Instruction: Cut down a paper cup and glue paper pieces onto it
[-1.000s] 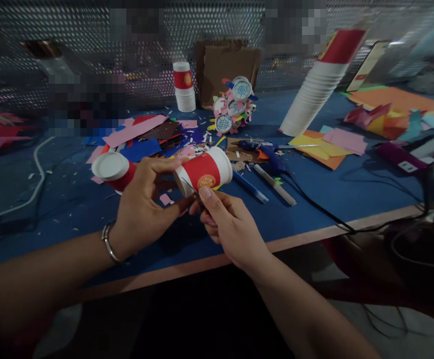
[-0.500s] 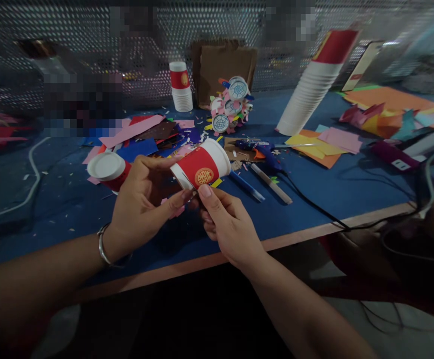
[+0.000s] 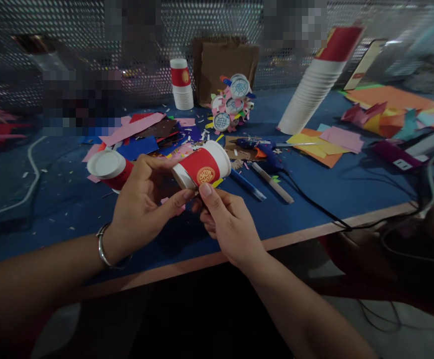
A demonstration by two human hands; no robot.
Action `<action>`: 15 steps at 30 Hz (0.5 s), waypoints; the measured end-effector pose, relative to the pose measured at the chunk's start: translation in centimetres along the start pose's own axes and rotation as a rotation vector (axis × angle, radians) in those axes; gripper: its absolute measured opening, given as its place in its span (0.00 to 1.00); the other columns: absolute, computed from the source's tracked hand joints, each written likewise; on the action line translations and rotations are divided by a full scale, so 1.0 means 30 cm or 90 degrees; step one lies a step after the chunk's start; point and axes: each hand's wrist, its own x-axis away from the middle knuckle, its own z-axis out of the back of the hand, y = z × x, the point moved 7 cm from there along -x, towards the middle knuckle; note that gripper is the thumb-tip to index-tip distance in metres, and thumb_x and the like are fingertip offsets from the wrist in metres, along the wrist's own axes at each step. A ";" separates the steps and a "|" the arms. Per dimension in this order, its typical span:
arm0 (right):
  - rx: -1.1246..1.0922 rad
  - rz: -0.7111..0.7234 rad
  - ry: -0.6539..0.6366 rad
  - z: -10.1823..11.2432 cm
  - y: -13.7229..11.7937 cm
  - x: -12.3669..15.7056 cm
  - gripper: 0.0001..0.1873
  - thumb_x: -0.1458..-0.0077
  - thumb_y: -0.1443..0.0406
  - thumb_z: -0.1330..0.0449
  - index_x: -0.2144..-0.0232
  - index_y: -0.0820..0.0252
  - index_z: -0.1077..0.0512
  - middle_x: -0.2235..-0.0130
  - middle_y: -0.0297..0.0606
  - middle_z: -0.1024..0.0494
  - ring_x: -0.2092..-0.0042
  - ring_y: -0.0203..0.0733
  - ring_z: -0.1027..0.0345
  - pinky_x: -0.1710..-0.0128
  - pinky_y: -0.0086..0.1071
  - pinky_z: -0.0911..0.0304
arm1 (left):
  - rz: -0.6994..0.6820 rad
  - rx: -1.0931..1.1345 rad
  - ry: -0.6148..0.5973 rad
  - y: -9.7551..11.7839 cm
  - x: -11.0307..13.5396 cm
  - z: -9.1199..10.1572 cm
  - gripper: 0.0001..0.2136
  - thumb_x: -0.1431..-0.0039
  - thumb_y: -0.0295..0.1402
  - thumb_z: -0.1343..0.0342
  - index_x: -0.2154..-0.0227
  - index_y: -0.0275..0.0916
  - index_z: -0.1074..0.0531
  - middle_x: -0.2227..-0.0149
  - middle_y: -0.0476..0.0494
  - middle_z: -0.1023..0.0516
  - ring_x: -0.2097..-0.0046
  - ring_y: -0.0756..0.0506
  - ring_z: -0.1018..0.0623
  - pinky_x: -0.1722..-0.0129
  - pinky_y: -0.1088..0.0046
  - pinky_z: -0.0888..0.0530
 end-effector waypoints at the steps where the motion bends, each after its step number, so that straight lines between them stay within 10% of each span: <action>1: 0.002 0.002 0.003 0.001 -0.001 0.000 0.28 0.46 0.43 0.23 0.73 0.60 0.24 0.78 0.27 0.40 0.79 0.25 0.54 0.82 0.24 0.64 | -0.010 -0.008 0.002 0.002 -0.001 0.001 0.21 0.38 0.40 0.26 0.49 0.43 0.29 0.51 0.44 0.22 0.50 0.43 0.16 0.54 0.66 0.15; 15: 0.014 0.021 0.004 0.008 -0.002 0.005 0.32 0.45 0.39 0.26 0.75 0.60 0.26 0.80 0.25 0.43 0.80 0.25 0.55 0.82 0.24 0.62 | -0.078 -0.086 -0.027 0.055 0.010 -0.010 0.15 0.31 0.38 0.31 0.49 0.43 0.29 0.52 0.44 0.22 0.52 0.44 0.16 0.61 0.72 0.14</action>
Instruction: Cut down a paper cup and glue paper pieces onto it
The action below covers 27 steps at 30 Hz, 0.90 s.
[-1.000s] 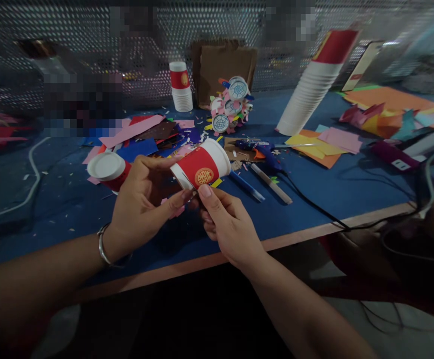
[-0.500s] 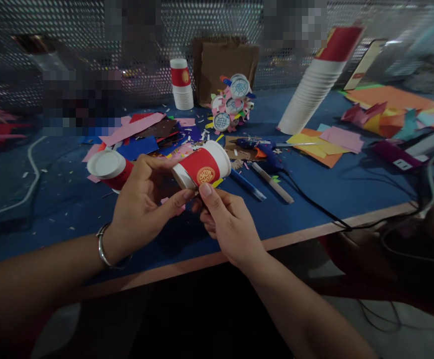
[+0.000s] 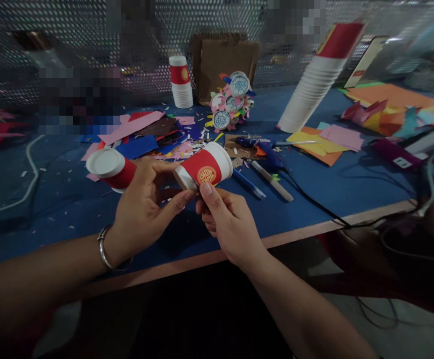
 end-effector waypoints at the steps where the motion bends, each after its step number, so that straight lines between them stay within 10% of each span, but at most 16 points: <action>1: 0.001 0.002 0.000 -0.001 -0.001 0.001 0.32 0.45 0.39 0.26 0.75 0.60 0.27 0.80 0.25 0.43 0.80 0.25 0.55 0.82 0.24 0.62 | -0.006 -0.013 -0.002 0.000 0.001 0.000 0.15 0.31 0.39 0.32 0.49 0.43 0.29 0.52 0.43 0.22 0.51 0.44 0.16 0.60 0.70 0.14; 23: 0.010 0.038 -0.009 -0.003 -0.010 0.009 0.32 0.42 0.40 0.27 0.76 0.59 0.30 0.80 0.24 0.47 0.79 0.26 0.59 0.81 0.26 0.64 | -0.099 -0.126 0.001 0.031 0.005 0.013 0.19 0.31 0.39 0.32 0.44 0.44 0.31 0.45 0.39 0.21 0.41 0.38 0.18 0.40 0.54 0.18; 27: 0.017 0.046 0.005 -0.003 -0.014 0.007 0.32 0.43 0.41 0.26 0.77 0.59 0.30 0.79 0.25 0.44 0.79 0.26 0.57 0.81 0.25 0.62 | -0.004 0.000 0.004 -0.010 0.001 0.005 0.21 0.34 0.41 0.29 0.45 0.44 0.29 0.43 0.38 0.20 0.40 0.38 0.18 0.40 0.54 0.17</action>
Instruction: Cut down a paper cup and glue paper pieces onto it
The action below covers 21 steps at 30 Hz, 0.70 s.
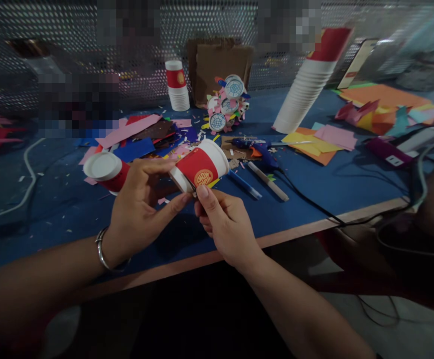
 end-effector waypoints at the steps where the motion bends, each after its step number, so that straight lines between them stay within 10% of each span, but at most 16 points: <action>1: 0.004 0.003 0.006 0.001 -0.001 0.000 0.32 0.43 0.41 0.26 0.76 0.59 0.30 0.79 0.26 0.42 0.79 0.26 0.56 0.81 0.25 0.62 | 0.048 0.057 0.004 -0.018 -0.001 -0.005 0.23 0.35 0.42 0.28 0.44 0.44 0.30 0.42 0.37 0.20 0.40 0.38 0.17 0.42 0.56 0.16; 7: 0.012 0.004 -0.005 -0.003 0.003 0.000 0.32 0.41 0.40 0.28 0.76 0.59 0.30 0.80 0.24 0.45 0.79 0.26 0.58 0.81 0.25 0.62 | 0.260 0.276 -0.068 -0.066 -0.015 -0.051 0.24 0.30 0.48 0.34 0.41 0.38 0.28 0.44 0.34 0.15 0.45 0.40 0.13 0.47 0.61 0.14; 21: 0.025 0.056 0.012 0.013 0.002 0.016 0.29 0.37 0.44 0.29 0.76 0.58 0.29 0.78 0.27 0.40 0.78 0.27 0.55 0.81 0.27 0.59 | 0.010 -0.059 -0.032 0.040 -0.017 0.006 0.24 0.32 0.41 0.31 0.36 0.41 0.24 0.38 0.36 0.16 0.38 0.37 0.16 0.37 0.55 0.18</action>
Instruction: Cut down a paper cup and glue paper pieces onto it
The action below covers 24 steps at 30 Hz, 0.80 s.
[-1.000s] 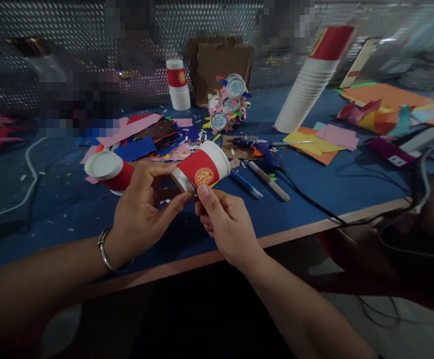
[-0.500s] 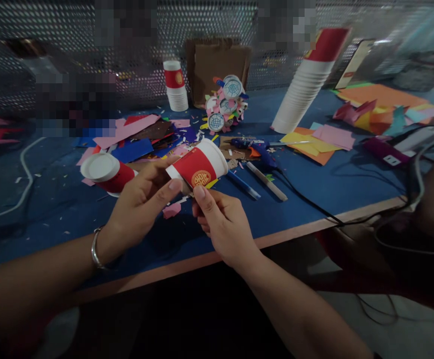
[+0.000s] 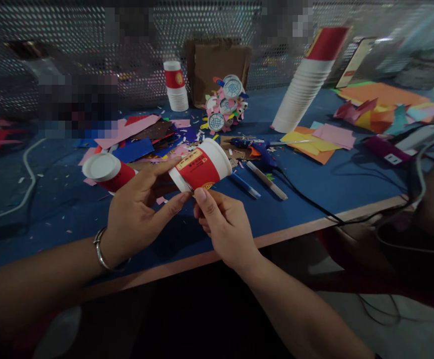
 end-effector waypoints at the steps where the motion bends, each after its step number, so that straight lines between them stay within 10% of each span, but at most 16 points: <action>1: 0.002 0.000 0.000 0.001 0.002 0.001 0.29 0.36 0.44 0.30 0.76 0.58 0.29 0.78 0.27 0.40 0.78 0.27 0.55 0.81 0.27 0.58 | -0.028 -0.038 -0.001 0.011 -0.001 0.003 0.24 0.32 0.40 0.31 0.36 0.41 0.24 0.38 0.36 0.16 0.38 0.37 0.16 0.36 0.55 0.18; 7: 0.009 0.020 -0.016 0.000 0.002 0.003 0.27 0.34 0.46 0.31 0.76 0.58 0.28 0.78 0.27 0.40 0.78 0.27 0.55 0.80 0.27 0.57 | -0.108 -0.066 -0.003 0.035 0.004 0.006 0.23 0.34 0.34 0.30 0.37 0.44 0.24 0.38 0.39 0.16 0.37 0.37 0.17 0.34 0.53 0.19; 16: 0.036 0.015 -0.005 -0.005 -0.013 -0.004 0.30 0.37 0.42 0.30 0.75 0.58 0.29 0.78 0.26 0.42 0.78 0.28 0.53 0.80 0.28 0.56 | 0.270 0.326 -0.081 -0.091 -0.002 -0.065 0.21 0.30 0.50 0.35 0.45 0.39 0.20 0.53 0.39 0.11 0.55 0.41 0.12 0.51 0.61 0.13; 24: 0.092 0.048 0.015 0.015 -0.011 0.014 0.28 0.35 0.43 0.32 0.74 0.57 0.25 0.77 0.31 0.35 0.76 0.31 0.46 0.79 0.29 0.52 | 0.134 0.138 -0.051 -0.036 -0.006 -0.014 0.22 0.34 0.43 0.30 0.41 0.44 0.19 0.42 0.39 0.13 0.47 0.39 0.12 0.46 0.59 0.13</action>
